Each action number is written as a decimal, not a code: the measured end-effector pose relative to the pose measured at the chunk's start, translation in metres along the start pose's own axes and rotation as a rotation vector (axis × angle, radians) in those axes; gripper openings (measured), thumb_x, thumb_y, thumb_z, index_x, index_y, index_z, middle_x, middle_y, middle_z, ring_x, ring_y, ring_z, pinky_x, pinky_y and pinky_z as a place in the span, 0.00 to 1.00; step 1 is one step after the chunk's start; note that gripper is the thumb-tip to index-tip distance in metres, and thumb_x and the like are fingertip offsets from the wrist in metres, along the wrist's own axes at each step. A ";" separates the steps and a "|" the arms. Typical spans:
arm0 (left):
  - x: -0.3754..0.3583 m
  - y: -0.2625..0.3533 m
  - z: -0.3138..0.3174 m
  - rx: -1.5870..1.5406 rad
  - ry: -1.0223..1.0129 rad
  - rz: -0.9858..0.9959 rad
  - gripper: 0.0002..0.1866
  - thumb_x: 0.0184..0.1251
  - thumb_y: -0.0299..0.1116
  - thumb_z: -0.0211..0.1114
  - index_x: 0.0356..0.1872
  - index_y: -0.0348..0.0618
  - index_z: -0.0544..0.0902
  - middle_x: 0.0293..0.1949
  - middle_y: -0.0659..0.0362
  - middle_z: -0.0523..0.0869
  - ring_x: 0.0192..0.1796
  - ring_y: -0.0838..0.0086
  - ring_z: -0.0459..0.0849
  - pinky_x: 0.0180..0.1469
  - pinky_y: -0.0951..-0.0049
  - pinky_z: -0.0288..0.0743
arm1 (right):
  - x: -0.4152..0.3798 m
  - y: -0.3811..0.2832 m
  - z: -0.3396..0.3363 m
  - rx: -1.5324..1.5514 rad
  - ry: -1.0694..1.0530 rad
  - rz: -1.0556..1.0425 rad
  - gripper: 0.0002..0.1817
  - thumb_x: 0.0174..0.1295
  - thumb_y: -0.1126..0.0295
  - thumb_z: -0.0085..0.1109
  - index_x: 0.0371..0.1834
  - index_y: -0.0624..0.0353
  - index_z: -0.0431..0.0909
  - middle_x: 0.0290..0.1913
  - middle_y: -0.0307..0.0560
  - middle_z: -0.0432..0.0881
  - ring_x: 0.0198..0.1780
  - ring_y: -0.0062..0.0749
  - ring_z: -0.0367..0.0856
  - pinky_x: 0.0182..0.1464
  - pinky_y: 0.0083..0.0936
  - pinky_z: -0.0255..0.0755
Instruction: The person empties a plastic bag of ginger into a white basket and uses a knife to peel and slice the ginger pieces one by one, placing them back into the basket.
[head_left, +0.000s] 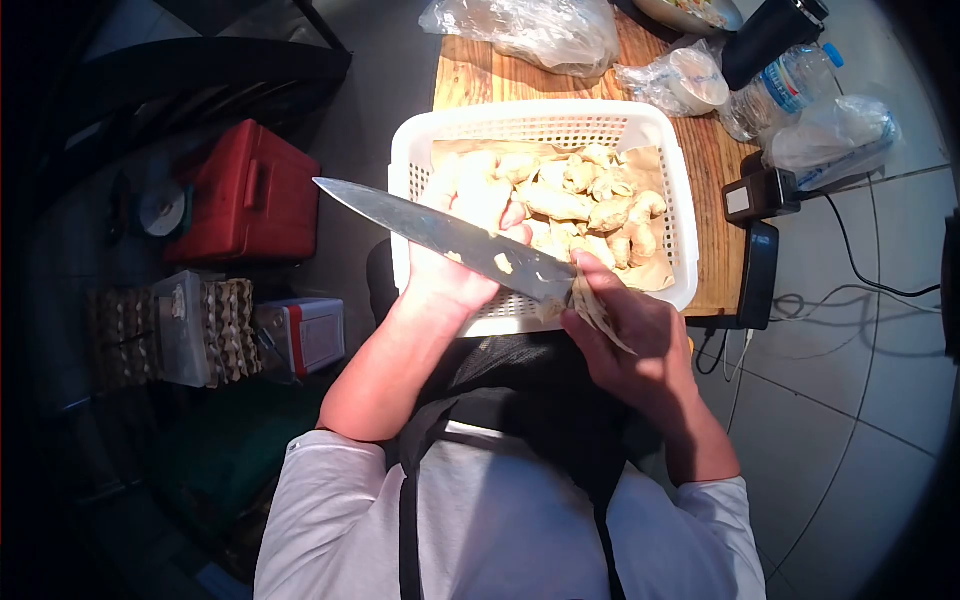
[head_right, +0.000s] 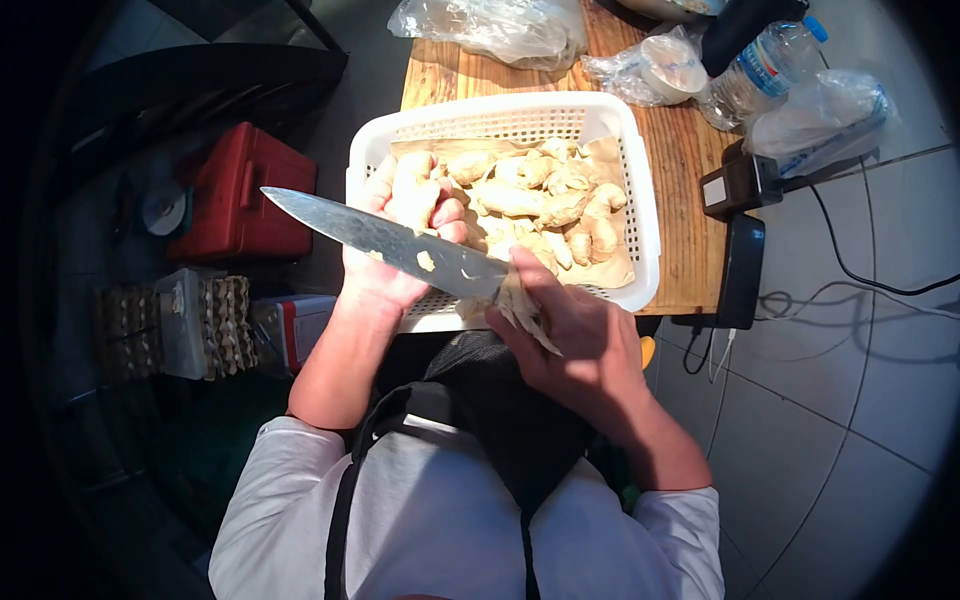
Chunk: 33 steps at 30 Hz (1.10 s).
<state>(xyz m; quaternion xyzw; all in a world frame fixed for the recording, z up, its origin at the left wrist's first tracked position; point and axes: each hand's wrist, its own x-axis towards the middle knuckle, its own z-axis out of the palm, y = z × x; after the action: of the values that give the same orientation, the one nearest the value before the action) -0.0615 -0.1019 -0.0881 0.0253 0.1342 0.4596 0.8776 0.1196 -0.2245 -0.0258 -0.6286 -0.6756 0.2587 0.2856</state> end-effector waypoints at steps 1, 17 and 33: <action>-0.002 -0.002 0.000 0.033 0.016 0.020 0.21 0.81 0.51 0.49 0.50 0.43 0.78 0.39 0.54 0.80 0.35 0.68 0.72 0.37 0.68 0.72 | 0.001 -0.002 0.000 -0.003 0.005 0.006 0.28 0.63 0.58 0.70 0.65 0.53 0.75 0.35 0.54 0.87 0.34 0.50 0.88 0.36 0.40 0.81; -0.020 -0.035 0.019 0.240 0.090 -0.076 0.22 0.84 0.48 0.38 0.50 0.44 0.77 0.35 0.57 0.84 0.30 0.72 0.82 0.29 0.72 0.77 | 0.028 0.019 0.002 0.033 0.170 -0.021 0.24 0.65 0.57 0.67 0.61 0.54 0.80 0.33 0.54 0.88 0.36 0.50 0.89 0.38 0.37 0.82; -0.017 -0.024 0.036 0.380 0.095 0.188 0.18 0.83 0.41 0.47 0.63 0.42 0.74 0.51 0.57 0.82 0.50 0.73 0.84 0.50 0.70 0.83 | 0.005 -0.004 -0.005 -0.063 -0.027 0.103 0.18 0.65 0.59 0.68 0.48 0.62 0.85 0.50 0.55 0.88 0.41 0.48 0.89 0.42 0.33 0.82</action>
<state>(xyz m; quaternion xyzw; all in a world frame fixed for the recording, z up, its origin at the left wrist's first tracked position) -0.0422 -0.1270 -0.0534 0.1812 0.2567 0.5063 0.8031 0.1197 -0.2200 -0.0194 -0.6676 -0.6541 0.2599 0.2428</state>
